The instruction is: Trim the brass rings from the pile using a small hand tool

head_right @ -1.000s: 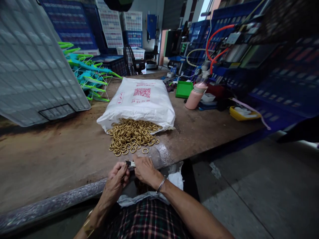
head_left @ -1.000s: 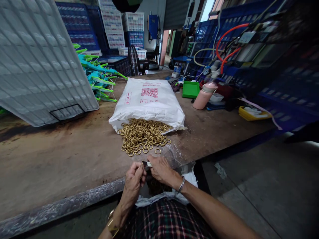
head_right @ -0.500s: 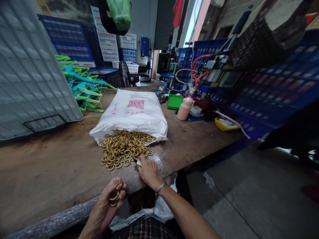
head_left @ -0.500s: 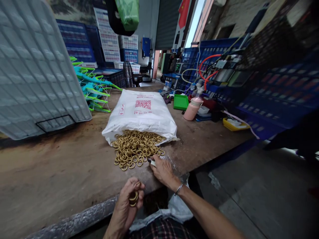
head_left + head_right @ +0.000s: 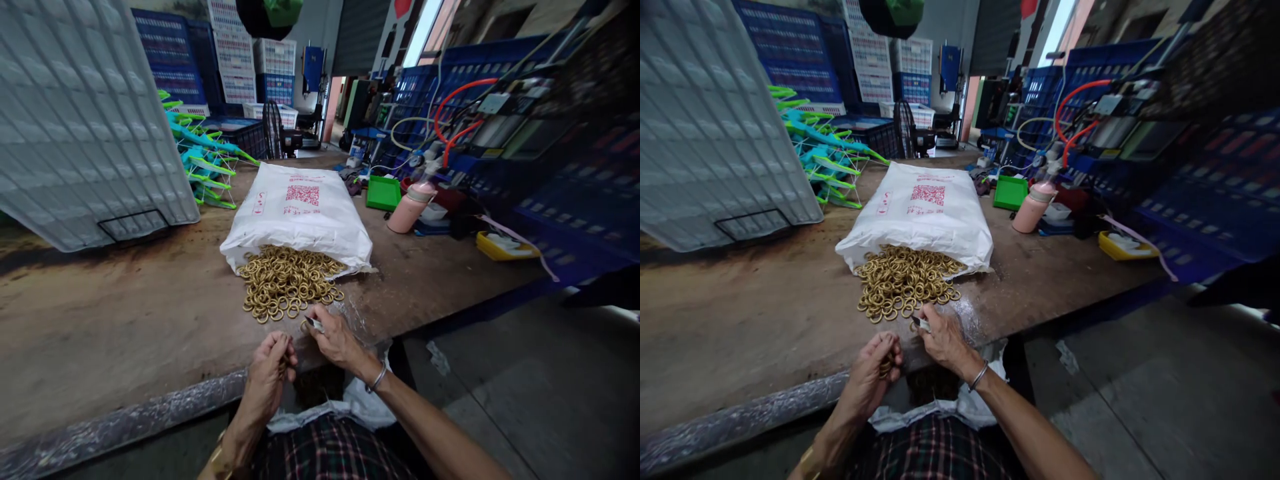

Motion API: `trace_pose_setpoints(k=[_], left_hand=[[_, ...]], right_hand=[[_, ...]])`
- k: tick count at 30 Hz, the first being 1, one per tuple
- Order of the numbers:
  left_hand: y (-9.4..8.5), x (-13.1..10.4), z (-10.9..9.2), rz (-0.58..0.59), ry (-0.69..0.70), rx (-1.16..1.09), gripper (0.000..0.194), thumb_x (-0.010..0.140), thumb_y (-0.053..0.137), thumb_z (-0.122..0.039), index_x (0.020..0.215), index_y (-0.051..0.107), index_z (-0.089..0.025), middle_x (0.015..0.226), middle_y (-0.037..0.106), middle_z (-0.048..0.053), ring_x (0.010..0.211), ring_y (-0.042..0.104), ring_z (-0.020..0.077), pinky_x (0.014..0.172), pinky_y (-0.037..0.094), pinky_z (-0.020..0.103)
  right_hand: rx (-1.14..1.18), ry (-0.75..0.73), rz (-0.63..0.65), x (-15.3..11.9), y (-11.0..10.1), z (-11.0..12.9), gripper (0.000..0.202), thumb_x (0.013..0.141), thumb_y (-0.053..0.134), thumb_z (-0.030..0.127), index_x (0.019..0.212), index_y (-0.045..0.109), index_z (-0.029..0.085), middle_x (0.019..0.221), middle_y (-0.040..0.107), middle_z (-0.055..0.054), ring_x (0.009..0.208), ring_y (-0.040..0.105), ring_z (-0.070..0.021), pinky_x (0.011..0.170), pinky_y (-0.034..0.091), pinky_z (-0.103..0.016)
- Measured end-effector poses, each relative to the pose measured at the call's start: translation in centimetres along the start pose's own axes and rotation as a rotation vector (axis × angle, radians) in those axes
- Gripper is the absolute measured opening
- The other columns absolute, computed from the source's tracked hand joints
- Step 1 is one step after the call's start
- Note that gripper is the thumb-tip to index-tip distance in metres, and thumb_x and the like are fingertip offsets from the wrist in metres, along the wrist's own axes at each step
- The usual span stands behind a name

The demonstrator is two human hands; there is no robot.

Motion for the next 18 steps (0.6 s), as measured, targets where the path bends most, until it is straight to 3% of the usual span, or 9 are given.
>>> trace_pose_setpoints(k=[3,6,10,14,18], left_hand=[[-0.2,0.5,-0.1,-0.023,0.041,0.14,0.042,0.064,0.07,-0.048,0.089,0.056,-0.018,0.057,0.052,-0.006,0.045,0.045,0.0067,0.035,0.031,0.014],[-0.7,0.9,-0.1,-0.038,0.064,0.251,0.039,0.068,0.066,-0.051,0.084,0.057,-0.017,0.054,0.049,-0.007,0.041,0.041,0.0055,0.035,0.027,0.014],[-1.3,0.8,-1.5,-0.104,0.183,0.415,0.033,0.07,0.063,-0.05,0.075,0.062,-0.017,0.048,0.047,-0.006,0.041,0.038,0.0065,0.04,0.028,0.017],[-0.9,0.3,-3.2,-0.11,0.349,0.559,0.026,0.07,0.064,-0.042,0.074,0.067,-0.017,0.051,0.05,-0.005,0.047,0.043,0.0091,0.047,0.034,0.02],[-0.8,0.7,-1.2,-0.026,0.155,0.473,0.031,0.072,0.061,-0.048,0.076,0.062,-0.017,0.051,0.048,-0.006,0.042,0.04,0.007,0.041,0.029,0.018]], right_hand=[[0.112,-0.088,0.046,-0.1,0.4,2.2,0.009,0.085,0.044,0.018,0.092,0.048,0.021,0.08,0.057,-0.001,0.072,0.054,-0.0139,0.067,0.037,-0.023],[0.189,-0.074,0.062,0.0,0.6,3.2,0.007,0.087,0.044,0.025,0.09,0.049,0.021,0.078,0.055,0.0,0.068,0.051,-0.0131,0.065,0.037,-0.023],[0.317,0.022,0.044,0.5,0.6,3.0,0.017,0.088,0.041,0.032,0.08,0.049,0.019,0.071,0.05,0.002,0.066,0.045,-0.0117,0.062,0.035,-0.023],[0.384,0.132,0.106,0.7,1.7,2.1,0.021,0.085,0.042,0.028,0.066,0.044,0.019,0.06,0.043,0.005,0.059,0.04,-0.0099,0.056,0.031,-0.022],[0.388,0.15,0.103,0.7,2.0,2.0,0.018,0.081,0.044,0.023,0.064,0.043,0.019,0.058,0.039,0.006,0.056,0.037,-0.0092,0.053,0.027,-0.021]])
Point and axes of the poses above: each hand's wrist, its own x-axis towards the middle knuckle, its own y-axis out of the palm, z = x × y, the point moved 10 cm from there along x, towards the middle knuckle
